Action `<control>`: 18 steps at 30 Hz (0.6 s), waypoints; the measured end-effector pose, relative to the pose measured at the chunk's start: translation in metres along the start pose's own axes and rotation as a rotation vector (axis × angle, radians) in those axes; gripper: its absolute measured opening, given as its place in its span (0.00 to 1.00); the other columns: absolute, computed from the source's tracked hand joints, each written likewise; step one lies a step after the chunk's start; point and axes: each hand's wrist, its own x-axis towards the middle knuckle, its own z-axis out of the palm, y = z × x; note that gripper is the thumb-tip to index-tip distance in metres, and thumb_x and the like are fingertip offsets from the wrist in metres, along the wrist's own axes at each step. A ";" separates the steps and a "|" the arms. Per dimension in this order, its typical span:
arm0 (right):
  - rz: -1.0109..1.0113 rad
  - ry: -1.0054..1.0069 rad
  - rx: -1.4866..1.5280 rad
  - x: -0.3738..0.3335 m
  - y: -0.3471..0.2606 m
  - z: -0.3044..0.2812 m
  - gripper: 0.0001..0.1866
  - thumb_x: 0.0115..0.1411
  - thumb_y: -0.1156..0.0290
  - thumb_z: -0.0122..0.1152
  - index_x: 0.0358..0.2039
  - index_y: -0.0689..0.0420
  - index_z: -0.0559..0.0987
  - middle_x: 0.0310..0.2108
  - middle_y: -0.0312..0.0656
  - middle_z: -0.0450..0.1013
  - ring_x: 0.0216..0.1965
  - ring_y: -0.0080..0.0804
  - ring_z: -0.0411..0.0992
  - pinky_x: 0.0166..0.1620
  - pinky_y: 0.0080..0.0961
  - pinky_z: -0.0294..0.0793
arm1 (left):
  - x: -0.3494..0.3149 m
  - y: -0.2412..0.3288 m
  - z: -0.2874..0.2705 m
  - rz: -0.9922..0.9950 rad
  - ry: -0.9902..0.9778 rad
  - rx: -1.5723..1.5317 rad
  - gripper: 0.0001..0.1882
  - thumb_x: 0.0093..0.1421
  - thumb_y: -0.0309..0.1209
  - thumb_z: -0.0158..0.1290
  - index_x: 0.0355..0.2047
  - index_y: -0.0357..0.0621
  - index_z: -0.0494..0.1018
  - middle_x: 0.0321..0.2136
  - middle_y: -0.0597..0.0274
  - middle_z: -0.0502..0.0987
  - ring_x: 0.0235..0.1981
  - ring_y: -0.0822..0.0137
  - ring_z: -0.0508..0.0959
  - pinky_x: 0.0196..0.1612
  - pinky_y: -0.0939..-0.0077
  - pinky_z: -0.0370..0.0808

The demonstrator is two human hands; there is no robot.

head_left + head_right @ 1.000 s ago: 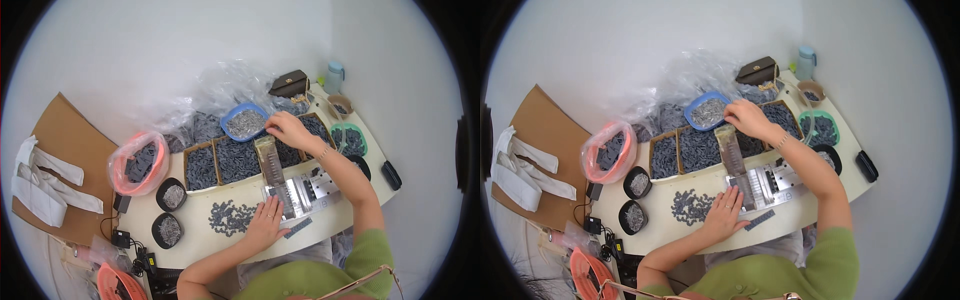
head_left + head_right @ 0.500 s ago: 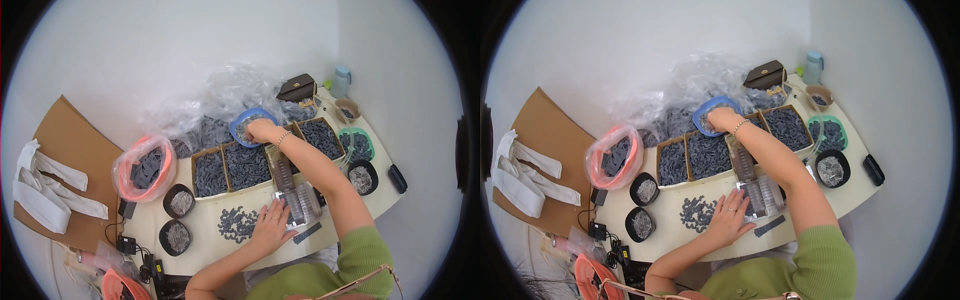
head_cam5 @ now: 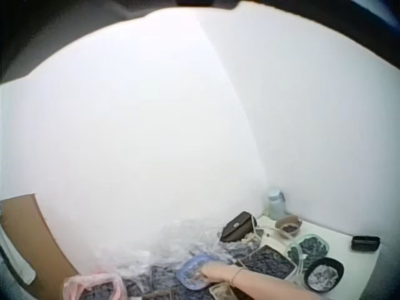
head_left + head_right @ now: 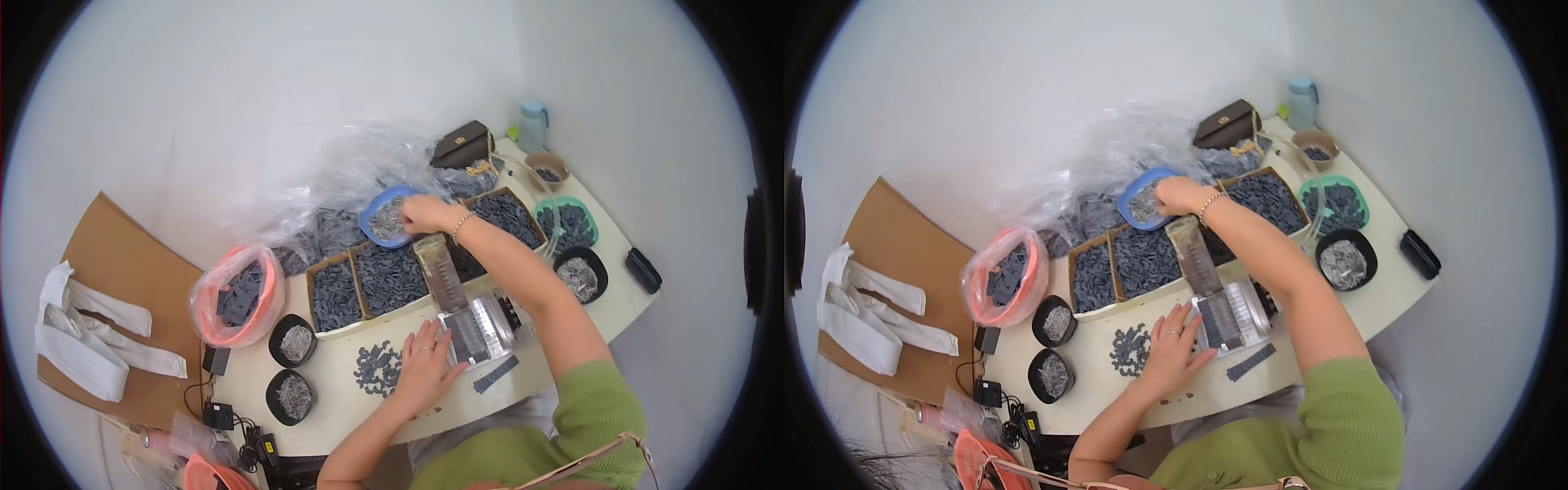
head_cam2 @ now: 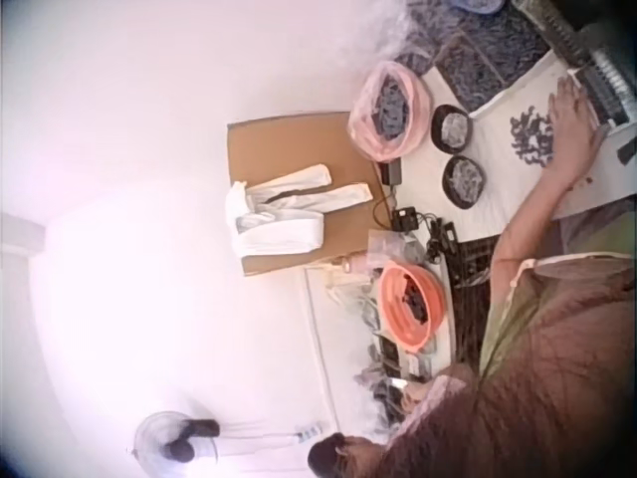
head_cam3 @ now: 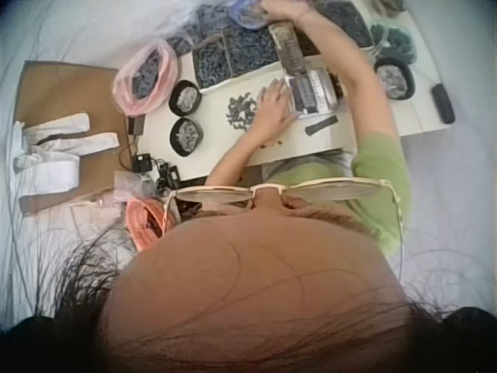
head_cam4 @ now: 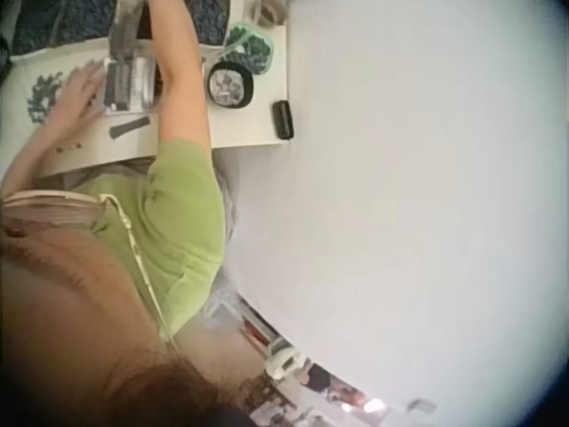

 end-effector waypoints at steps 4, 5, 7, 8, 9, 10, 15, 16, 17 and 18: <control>-0.111 0.043 0.211 -0.045 -0.030 -0.028 0.05 0.51 0.70 0.57 0.26 0.58 0.76 0.24 0.46 0.74 0.29 0.45 0.73 0.33 0.38 0.72 | -0.004 -0.008 -0.002 -0.035 0.011 -0.024 0.34 0.56 0.43 0.58 0.56 0.33 0.62 0.60 0.39 0.57 0.62 0.42 0.57 0.62 0.48 0.52; -0.115 0.017 0.268 -0.063 -0.041 -0.041 0.05 0.52 0.70 0.56 0.27 0.58 0.76 0.24 0.46 0.74 0.29 0.45 0.73 0.33 0.37 0.72 | -0.005 -0.009 -0.003 -0.034 0.028 -0.038 0.34 0.56 0.42 0.58 0.56 0.32 0.62 0.60 0.38 0.57 0.62 0.42 0.58 0.62 0.49 0.53; -0.185 -0.159 0.275 -0.104 -0.063 -0.048 0.07 0.52 0.70 0.55 0.24 0.59 0.76 0.23 0.48 0.75 0.28 0.47 0.74 0.34 0.39 0.74 | -0.010 -0.011 -0.003 -0.032 0.049 -0.024 0.37 0.56 0.41 0.58 0.57 0.29 0.59 0.59 0.37 0.58 0.60 0.42 0.59 0.61 0.52 0.55; -0.216 -0.141 0.200 -0.128 -0.063 -0.034 0.07 0.51 0.70 0.55 0.24 0.60 0.76 0.24 0.48 0.75 0.29 0.47 0.74 0.35 0.39 0.74 | -0.009 -0.013 0.002 -0.026 0.052 -0.036 0.37 0.56 0.41 0.58 0.57 0.28 0.59 0.58 0.36 0.58 0.60 0.42 0.59 0.61 0.53 0.55; -0.243 -0.123 0.122 -0.152 -0.063 -0.020 0.07 0.50 0.70 0.56 0.24 0.61 0.76 0.24 0.48 0.74 0.30 0.47 0.75 0.35 0.39 0.75 | -0.007 -0.012 0.006 -0.016 0.054 -0.049 0.38 0.56 0.41 0.58 0.58 0.27 0.58 0.58 0.36 0.59 0.60 0.42 0.59 0.61 0.53 0.56; -0.235 -0.109 0.035 -0.169 -0.069 -0.013 0.07 0.49 0.70 0.57 0.25 0.62 0.76 0.26 0.48 0.74 0.31 0.46 0.75 0.36 0.38 0.76 | -0.004 -0.011 0.009 -0.001 0.042 -0.042 0.40 0.55 0.41 0.58 0.58 0.24 0.56 0.58 0.35 0.58 0.60 0.42 0.59 0.61 0.54 0.56; -0.248 0.028 -0.165 -0.192 -0.089 0.011 0.06 0.49 0.73 0.56 0.28 0.62 0.75 0.29 0.43 0.71 0.34 0.39 0.75 0.35 0.31 0.77 | 0.009 0.000 0.017 -0.004 0.026 -0.031 0.41 0.55 0.41 0.57 0.59 0.23 0.55 0.60 0.35 0.55 0.61 0.41 0.56 0.62 0.53 0.54; -0.256 0.047 -0.150 -0.193 -0.090 0.012 0.06 0.50 0.73 0.54 0.28 0.62 0.75 0.28 0.43 0.70 0.34 0.37 0.75 0.36 0.29 0.76 | 0.010 0.001 0.019 0.003 0.031 -0.012 0.41 0.56 0.41 0.57 0.59 0.23 0.54 0.60 0.36 0.54 0.61 0.41 0.56 0.62 0.54 0.54; -0.249 0.059 -0.119 -0.194 -0.090 0.014 0.06 0.51 0.73 0.54 0.29 0.61 0.75 0.28 0.43 0.70 0.34 0.38 0.75 0.36 0.29 0.76 | 0.011 0.001 0.021 0.008 0.030 -0.009 0.41 0.56 0.41 0.57 0.59 0.23 0.54 0.60 0.36 0.53 0.61 0.41 0.56 0.62 0.54 0.53; -0.242 0.071 -0.089 -0.194 -0.090 0.017 0.06 0.51 0.73 0.54 0.30 0.61 0.75 0.28 0.43 0.70 0.34 0.39 0.75 0.37 0.30 0.76 | 0.012 0.001 0.023 0.013 0.029 -0.007 0.41 0.56 0.42 0.57 0.59 0.23 0.54 0.60 0.36 0.53 0.61 0.41 0.55 0.63 0.53 0.53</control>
